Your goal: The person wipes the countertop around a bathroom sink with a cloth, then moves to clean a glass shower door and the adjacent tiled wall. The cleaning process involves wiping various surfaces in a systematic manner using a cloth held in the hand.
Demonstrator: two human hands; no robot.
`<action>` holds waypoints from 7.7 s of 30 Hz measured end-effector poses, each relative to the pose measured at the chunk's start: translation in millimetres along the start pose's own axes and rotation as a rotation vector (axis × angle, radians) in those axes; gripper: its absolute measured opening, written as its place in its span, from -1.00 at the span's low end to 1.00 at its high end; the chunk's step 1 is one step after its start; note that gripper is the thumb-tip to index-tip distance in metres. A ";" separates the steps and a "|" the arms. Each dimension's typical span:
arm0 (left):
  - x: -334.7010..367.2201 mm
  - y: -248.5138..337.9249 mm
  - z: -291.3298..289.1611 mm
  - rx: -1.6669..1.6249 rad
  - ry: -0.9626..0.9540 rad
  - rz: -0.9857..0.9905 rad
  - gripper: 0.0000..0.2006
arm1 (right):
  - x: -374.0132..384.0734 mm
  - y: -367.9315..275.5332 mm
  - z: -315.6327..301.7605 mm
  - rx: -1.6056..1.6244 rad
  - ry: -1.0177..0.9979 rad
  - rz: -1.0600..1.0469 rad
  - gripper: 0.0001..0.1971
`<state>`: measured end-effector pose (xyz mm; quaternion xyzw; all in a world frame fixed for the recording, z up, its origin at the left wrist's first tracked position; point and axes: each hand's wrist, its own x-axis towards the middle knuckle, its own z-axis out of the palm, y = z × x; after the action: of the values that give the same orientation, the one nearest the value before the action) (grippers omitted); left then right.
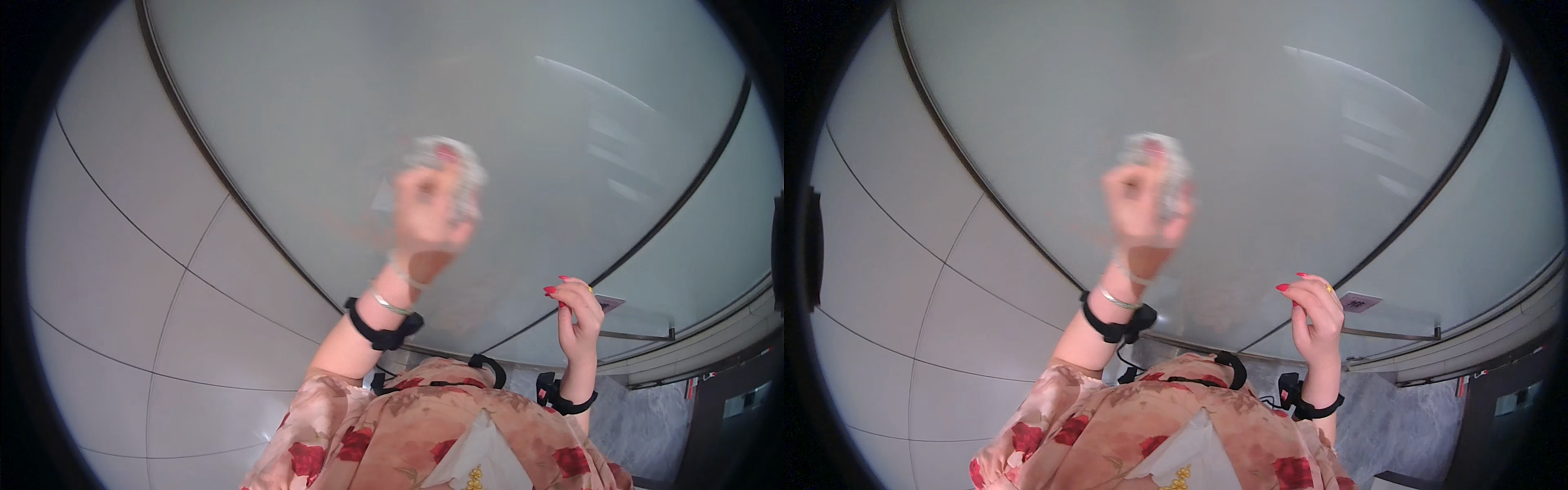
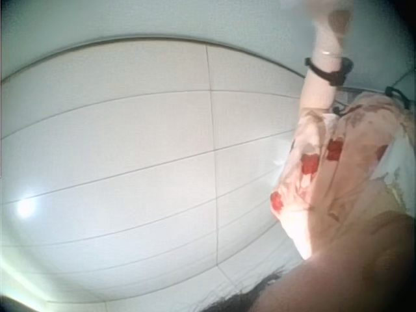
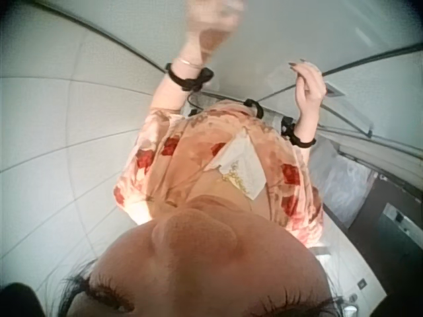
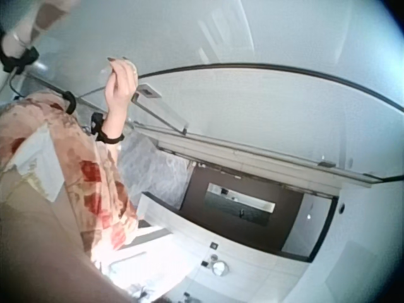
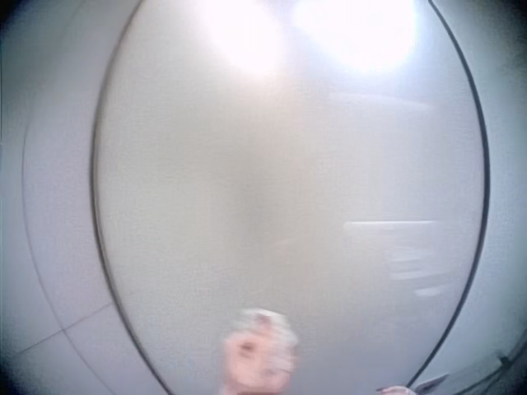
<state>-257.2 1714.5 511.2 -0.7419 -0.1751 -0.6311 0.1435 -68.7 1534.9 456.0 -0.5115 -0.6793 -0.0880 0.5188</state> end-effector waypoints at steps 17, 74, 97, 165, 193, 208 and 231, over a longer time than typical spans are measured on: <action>1.1 74.0 64.4 -0.361 -0.273 0.339 -0.56 | -61.5 12.6 -51.8 -0.130 0.252 0.244 -0.84; 182.5 107.1 78.4 0.075 0.157 0.453 -0.69 | -61.2 51.4 -44.6 0.177 0.008 0.150 -0.76; 136.8 85.7 63.5 0.204 0.072 0.467 -0.72 | -75.7 46.4 -41.1 0.191 0.000 0.256 -0.83; -188.5 -200.8 -120.2 0.446 0.171 -0.901 -0.58 | 31.8 -57.9 124.3 0.023 -0.258 -0.022 -0.74; -120.9 114.2 93.3 -0.335 -0.332 -0.256 -0.54 | -50.1 38.3 -63.1 0.061 -0.176 0.034 -0.77; -159.4 130.3 71.7 -0.267 -0.509 -0.481 -0.65 | -72.3 63.6 -65.9 0.173 -0.322 0.059 -0.78; -150.0 -10.4 -7.4 0.015 0.332 -1.071 -0.53 | -11.4 19.8 30.7 0.216 -0.373 -0.054 -0.74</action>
<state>-289.7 1708.8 364.3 -0.4390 -0.5071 -0.7229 -0.1660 -72.7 1557.1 425.1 -0.4423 -0.7823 0.0674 0.4334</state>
